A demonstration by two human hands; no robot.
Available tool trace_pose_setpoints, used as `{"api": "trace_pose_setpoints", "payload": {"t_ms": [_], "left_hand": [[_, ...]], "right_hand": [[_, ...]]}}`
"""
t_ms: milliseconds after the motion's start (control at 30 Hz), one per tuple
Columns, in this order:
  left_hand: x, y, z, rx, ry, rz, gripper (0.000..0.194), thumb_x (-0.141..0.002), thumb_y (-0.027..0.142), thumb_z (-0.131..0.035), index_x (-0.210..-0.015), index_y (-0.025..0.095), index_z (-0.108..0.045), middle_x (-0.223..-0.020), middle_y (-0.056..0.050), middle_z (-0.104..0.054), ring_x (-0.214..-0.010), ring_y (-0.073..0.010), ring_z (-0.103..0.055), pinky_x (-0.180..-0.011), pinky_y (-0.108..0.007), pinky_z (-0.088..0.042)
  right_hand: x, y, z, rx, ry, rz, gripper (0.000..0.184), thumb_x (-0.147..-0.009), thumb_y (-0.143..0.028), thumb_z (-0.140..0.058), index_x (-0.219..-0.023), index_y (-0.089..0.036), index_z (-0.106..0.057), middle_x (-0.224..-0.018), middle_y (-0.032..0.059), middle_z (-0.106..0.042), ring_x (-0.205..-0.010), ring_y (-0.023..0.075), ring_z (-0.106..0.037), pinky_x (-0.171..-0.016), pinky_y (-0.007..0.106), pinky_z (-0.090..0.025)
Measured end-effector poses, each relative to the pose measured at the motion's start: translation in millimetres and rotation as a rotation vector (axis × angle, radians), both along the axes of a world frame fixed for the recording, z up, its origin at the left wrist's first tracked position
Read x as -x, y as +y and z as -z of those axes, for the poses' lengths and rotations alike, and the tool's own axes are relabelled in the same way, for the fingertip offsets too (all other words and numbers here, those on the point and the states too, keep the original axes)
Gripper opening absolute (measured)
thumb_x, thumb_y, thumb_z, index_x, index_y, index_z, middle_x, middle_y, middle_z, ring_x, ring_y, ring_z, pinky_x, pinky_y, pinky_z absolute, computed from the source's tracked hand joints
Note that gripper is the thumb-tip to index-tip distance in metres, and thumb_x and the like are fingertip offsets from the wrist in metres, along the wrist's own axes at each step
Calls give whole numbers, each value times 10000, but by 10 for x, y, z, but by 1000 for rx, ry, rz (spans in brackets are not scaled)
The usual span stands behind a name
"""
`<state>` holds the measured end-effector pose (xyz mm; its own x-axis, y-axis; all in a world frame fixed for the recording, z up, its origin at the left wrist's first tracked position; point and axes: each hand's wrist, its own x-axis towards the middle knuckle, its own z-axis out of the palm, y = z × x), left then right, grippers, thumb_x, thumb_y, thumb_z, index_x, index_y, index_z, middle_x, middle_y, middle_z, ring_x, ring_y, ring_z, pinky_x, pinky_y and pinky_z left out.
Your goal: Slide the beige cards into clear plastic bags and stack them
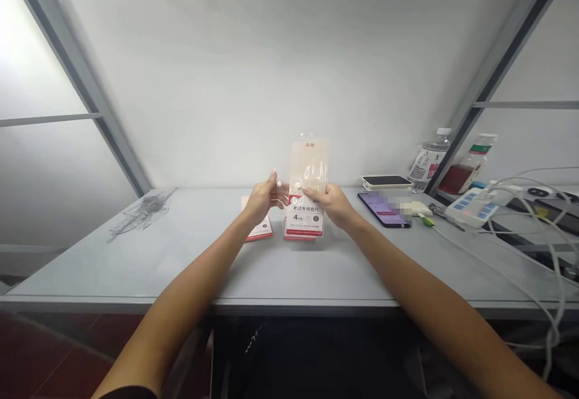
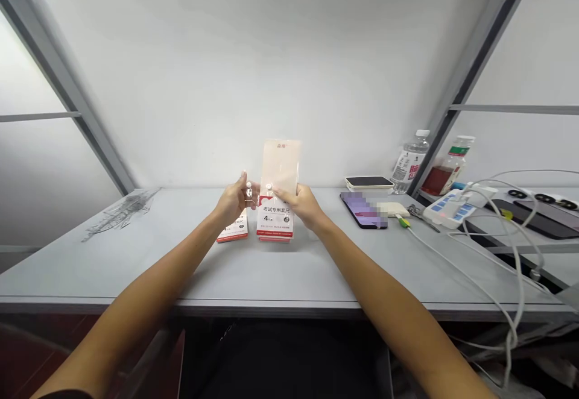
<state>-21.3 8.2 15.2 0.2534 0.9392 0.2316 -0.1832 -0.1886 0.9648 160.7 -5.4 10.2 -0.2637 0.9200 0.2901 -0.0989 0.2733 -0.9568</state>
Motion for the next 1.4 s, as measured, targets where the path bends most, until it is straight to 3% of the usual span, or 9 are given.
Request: {"api": "trace_pose_setpoints", "payload": {"t_ms": [167,500,833,1067,1233,1400], "left_hand": [[-46,-34,35,-33,79,85,419,-711,561,-593,-696,145,-538,-571,1,-536,-487,-79,-482,-512,-233,-420],[-64,-83,30,-79,141,119,353,-736,485,-602,-688,136,-579,-600,4,-517,-532,-73,-475,-514,-219,-377],[-89,-88,36,-98,129,67,345,-714,445,-624,-601,139,-512,-553,25,-458,-498,-61,-418,-488,-219,-311],[-85,-48,87,-106,169,67,354,-718,471,-618,-652,132,-538,-578,16,-486,-521,-73,-446,-496,-220,-329],[-72,-13,114,-128,216,3,359,-733,491,-590,-678,139,-553,-599,7,-514,-547,-89,-467,-520,-227,-363],[-20,-9,77,-123,364,-202,425,-724,553,-558,-573,164,-474,-535,9,-480,-464,-83,-430,-455,-224,-340]], "right_hand": [[11,-35,-7,-19,4,-52,344,-684,-455,-682,-857,-158,-673,-822,70,-694,-740,227,-636,-654,335,-499],[3,-36,21,-62,-56,-95,324,-714,-459,-652,-846,-163,-670,-786,54,-687,-694,195,-627,-595,286,-480],[10,-32,24,-77,-96,-122,325,-719,-461,-647,-869,-174,-677,-843,62,-695,-717,208,-636,-612,303,-483],[12,-21,33,-69,-121,-107,343,-721,-464,-642,-874,-159,-670,-803,55,-682,-736,210,-623,-619,296,-478],[16,23,48,-26,-151,-31,318,-741,-470,-616,-797,-157,-632,-746,45,-664,-659,176,-599,-542,263,-448],[-20,117,81,64,-251,43,255,-741,-416,-623,-731,-167,-566,-583,11,-599,-473,109,-503,-401,219,-345]]}}
